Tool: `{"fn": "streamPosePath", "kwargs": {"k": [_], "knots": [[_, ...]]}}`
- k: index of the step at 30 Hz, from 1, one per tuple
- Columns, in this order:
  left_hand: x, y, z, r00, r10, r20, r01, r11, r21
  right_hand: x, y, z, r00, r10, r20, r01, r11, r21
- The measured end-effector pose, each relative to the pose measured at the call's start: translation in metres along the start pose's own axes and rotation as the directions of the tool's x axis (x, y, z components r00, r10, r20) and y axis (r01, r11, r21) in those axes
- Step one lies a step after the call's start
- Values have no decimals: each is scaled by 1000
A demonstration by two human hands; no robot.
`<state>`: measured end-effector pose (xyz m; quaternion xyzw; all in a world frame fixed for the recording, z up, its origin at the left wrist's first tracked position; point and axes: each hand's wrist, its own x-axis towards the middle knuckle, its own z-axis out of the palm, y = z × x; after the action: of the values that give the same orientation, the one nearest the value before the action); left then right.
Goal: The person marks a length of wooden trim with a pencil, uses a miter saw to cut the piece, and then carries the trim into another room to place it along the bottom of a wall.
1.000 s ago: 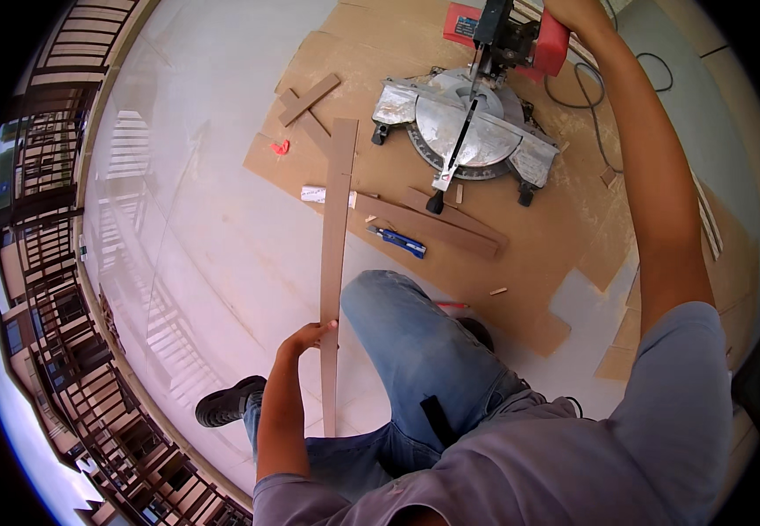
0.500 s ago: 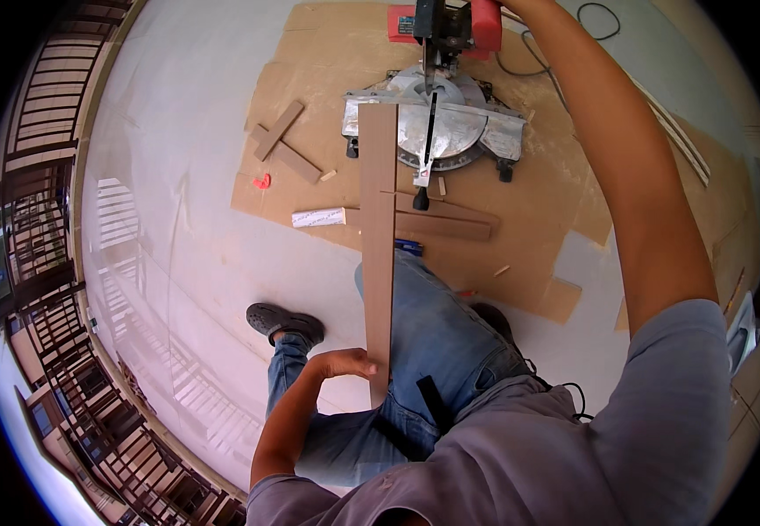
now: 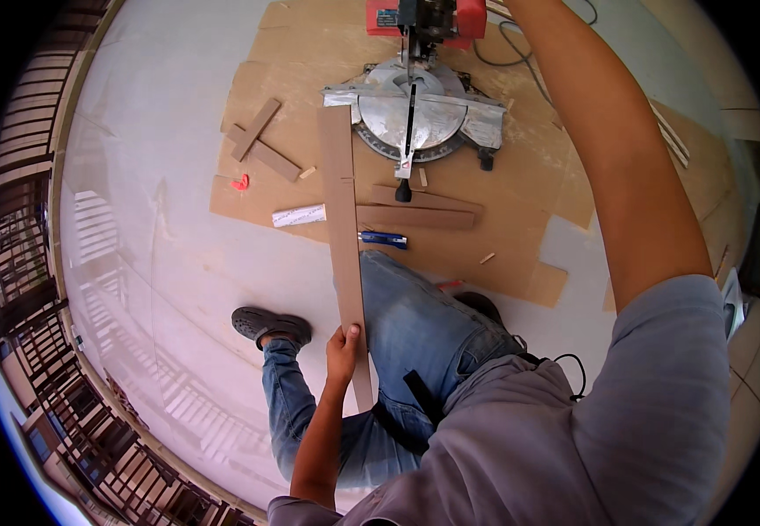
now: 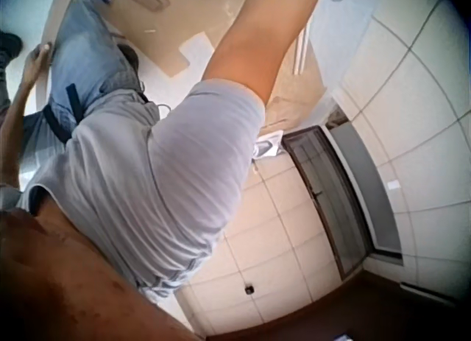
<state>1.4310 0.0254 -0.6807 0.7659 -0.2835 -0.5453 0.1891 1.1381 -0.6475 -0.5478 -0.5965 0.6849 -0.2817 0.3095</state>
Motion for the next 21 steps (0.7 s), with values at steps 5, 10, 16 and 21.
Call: {"fn": "streamPosePath", "kwargs": {"k": [5,10,16,21], "knots": [[6,16,30,987,17,-157,-5,997,72,10,3,4,979,116,169,-164,936,310],[5,30,48,966,-68,-250,150,934,325,12,-1,6,965,203,167,-255,874,413],[-4,49,59,950,-25,-311,132,935,330,20,5,12,975,173,142,-216,894,392],[-8,59,64,963,-8,-268,106,929,355,26,14,17,990,120,80,-142,911,388]]}}
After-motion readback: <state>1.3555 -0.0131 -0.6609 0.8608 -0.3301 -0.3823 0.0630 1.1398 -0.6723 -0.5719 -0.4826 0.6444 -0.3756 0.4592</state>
